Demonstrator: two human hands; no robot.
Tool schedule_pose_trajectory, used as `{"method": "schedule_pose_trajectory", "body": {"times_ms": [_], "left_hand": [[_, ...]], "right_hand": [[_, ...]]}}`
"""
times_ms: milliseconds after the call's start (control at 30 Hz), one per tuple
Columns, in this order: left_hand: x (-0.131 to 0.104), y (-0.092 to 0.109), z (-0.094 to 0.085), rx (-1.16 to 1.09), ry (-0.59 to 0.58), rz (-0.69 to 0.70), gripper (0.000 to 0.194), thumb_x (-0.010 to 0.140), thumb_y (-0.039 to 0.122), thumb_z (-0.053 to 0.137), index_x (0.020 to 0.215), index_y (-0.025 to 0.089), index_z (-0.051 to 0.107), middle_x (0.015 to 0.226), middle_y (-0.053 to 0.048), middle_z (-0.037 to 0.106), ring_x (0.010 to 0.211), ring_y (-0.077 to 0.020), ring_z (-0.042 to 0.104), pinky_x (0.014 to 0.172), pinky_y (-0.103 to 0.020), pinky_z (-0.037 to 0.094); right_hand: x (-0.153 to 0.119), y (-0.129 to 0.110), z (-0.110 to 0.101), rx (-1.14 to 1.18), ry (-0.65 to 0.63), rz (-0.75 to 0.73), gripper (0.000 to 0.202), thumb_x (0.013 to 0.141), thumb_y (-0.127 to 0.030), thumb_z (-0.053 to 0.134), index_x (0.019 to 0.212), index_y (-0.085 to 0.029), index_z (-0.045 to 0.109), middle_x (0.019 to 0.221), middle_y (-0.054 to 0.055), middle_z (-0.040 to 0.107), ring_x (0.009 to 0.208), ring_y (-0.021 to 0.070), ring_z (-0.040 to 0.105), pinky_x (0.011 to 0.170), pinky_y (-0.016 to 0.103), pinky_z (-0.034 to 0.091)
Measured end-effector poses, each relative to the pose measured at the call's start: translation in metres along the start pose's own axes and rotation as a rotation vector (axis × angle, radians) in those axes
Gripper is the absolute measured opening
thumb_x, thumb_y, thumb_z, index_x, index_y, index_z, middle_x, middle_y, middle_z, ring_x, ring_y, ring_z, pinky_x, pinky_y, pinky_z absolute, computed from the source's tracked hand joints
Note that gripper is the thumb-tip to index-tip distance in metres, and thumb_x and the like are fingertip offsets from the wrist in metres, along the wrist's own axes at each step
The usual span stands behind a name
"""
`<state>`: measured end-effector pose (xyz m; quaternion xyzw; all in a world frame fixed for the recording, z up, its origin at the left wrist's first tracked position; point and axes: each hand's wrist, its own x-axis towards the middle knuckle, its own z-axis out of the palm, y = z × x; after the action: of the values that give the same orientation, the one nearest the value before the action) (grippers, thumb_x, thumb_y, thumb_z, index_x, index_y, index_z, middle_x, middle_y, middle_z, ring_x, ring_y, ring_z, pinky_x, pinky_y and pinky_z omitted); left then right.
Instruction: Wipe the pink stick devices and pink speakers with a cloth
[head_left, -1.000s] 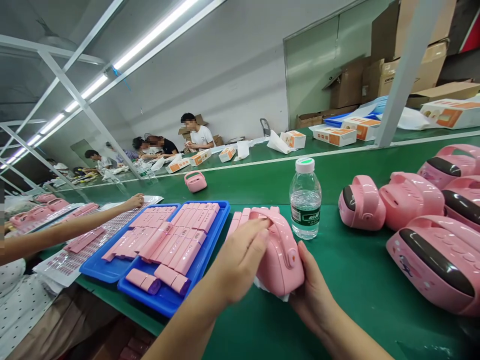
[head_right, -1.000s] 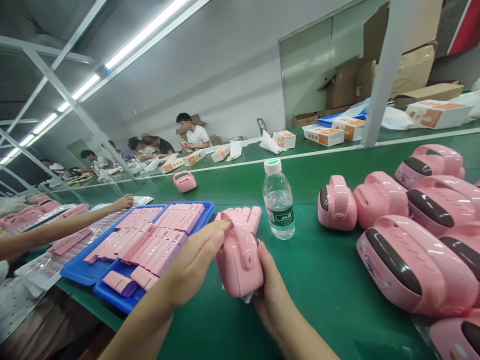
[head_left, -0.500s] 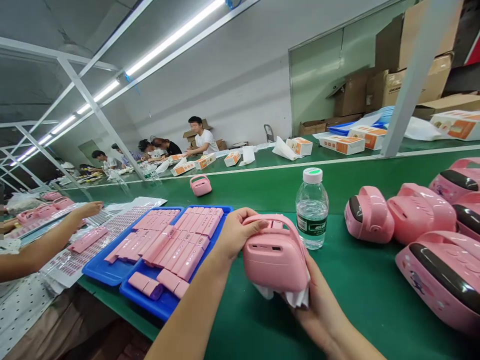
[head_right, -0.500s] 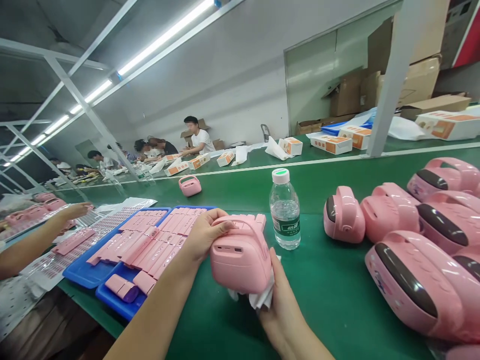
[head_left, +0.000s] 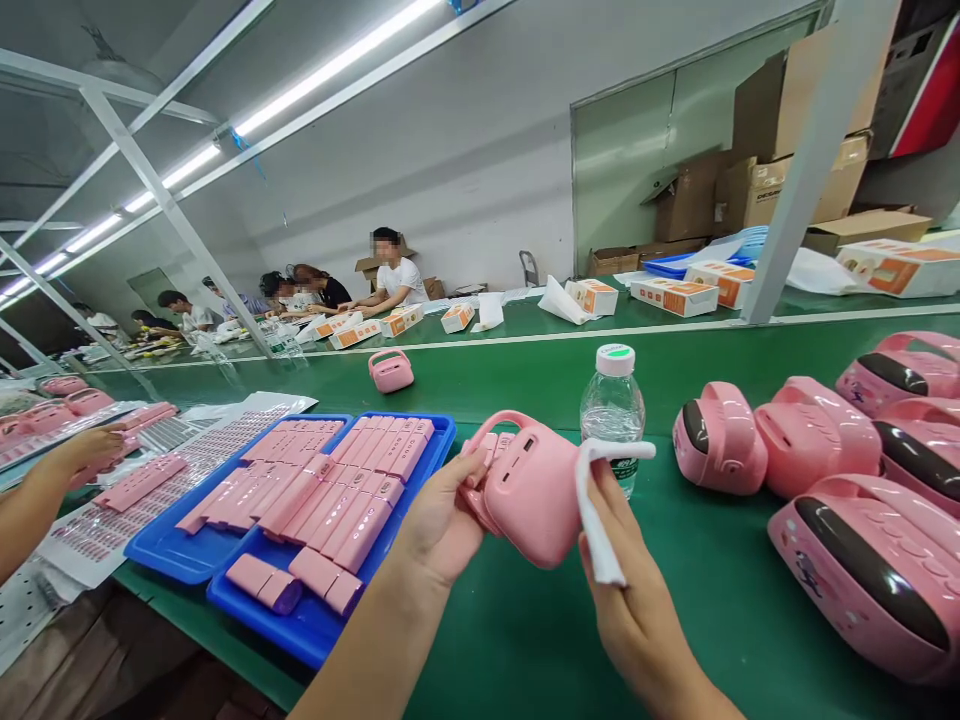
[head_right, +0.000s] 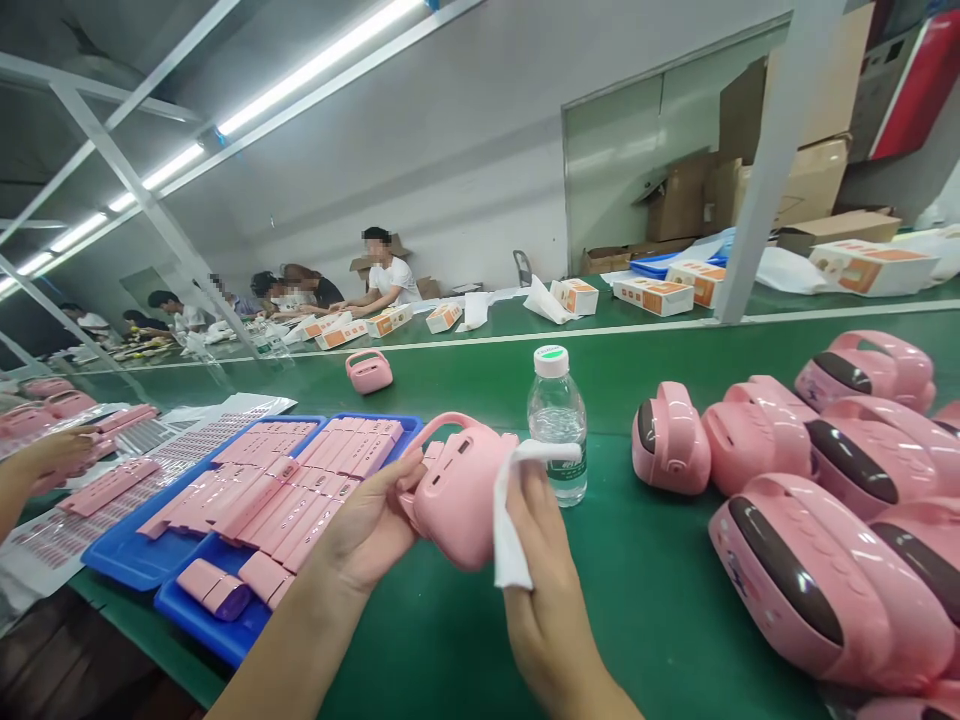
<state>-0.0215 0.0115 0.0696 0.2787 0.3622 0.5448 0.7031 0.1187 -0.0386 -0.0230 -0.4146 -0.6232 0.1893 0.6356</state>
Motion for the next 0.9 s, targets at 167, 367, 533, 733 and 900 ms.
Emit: {"method": "schedule_pose_trajectory", "body": {"times_ms": [167, 367, 533, 733, 900], "left_hand": [[-0.014, -0.009, 0.005, -0.01, -0.101, -0.03, 0.013, 0.064, 0.009, 0.066, 0.074, 0.017, 0.063, 0.065, 0.001, 0.06, 0.065, -0.0113, 0.059, 0.067, -0.023, 0.049], [-0.011, 0.008, -0.002, 0.027, 0.089, 0.057, 0.011, 0.069, 0.012, 0.065, 0.061, 0.015, 0.058, 0.058, 0.001, 0.057, 0.064, -0.0115, 0.058, 0.064, -0.023, 0.048], [0.023, 0.04, 0.006, 0.029, 0.178, 0.153, 0.019, 0.081, 0.009, 0.048, 0.065, 0.012, 0.057, 0.057, 0.002, 0.052, 0.053, -0.0057, 0.052, 0.056, -0.018, 0.045], [0.12, 0.04, 0.032, 0.164, 0.254, 0.231, 0.021, 0.087, 0.029, 0.054, 0.1, 0.013, 0.058, 0.094, -0.004, 0.061, 0.076, -0.013, 0.06, 0.066, -0.03, 0.052], [0.202, 0.01, 0.052, 0.343, 0.266, 0.262, 0.03, 0.087, 0.03, 0.054, 0.113, 0.015, 0.054, 0.111, -0.008, 0.058, 0.092, -0.0185, 0.06, 0.077, -0.038, 0.052]], "right_hand": [[-0.002, -0.01, 0.002, -0.264, -0.313, -0.398, 0.062, 0.082, -0.017, 0.049, 0.141, -0.028, 0.032, 0.146, -0.002, 0.033, 0.138, 0.0255, 0.022, 0.113, 0.04, 0.004], [-0.003, 0.009, -0.005, -0.143, -0.212, -0.141, 0.06, 0.086, -0.01, 0.04, 0.142, -0.03, 0.029, 0.149, -0.004, 0.028, 0.137, 0.0223, 0.024, 0.11, 0.035, 0.019], [-0.003, 0.029, 0.001, 0.018, -0.493, 0.23, 0.036, 0.084, -0.015, 0.04, 0.109, -0.024, 0.064, 0.103, 0.006, 0.068, 0.09, 0.0229, 0.06, 0.078, 0.031, 0.043], [0.0, 0.047, 0.019, 0.011, -0.569, 0.291, 0.025, 0.085, -0.022, 0.038, 0.067, -0.018, 0.054, 0.067, 0.0, 0.058, 0.06, 0.0133, 0.047, 0.057, 0.024, 0.033], [0.007, 0.067, 0.022, 0.032, -0.587, 0.334, 0.035, 0.089, -0.038, 0.042, 0.065, -0.016, 0.055, 0.063, 0.0, 0.057, 0.059, 0.0129, 0.051, 0.056, 0.024, 0.037]]}}
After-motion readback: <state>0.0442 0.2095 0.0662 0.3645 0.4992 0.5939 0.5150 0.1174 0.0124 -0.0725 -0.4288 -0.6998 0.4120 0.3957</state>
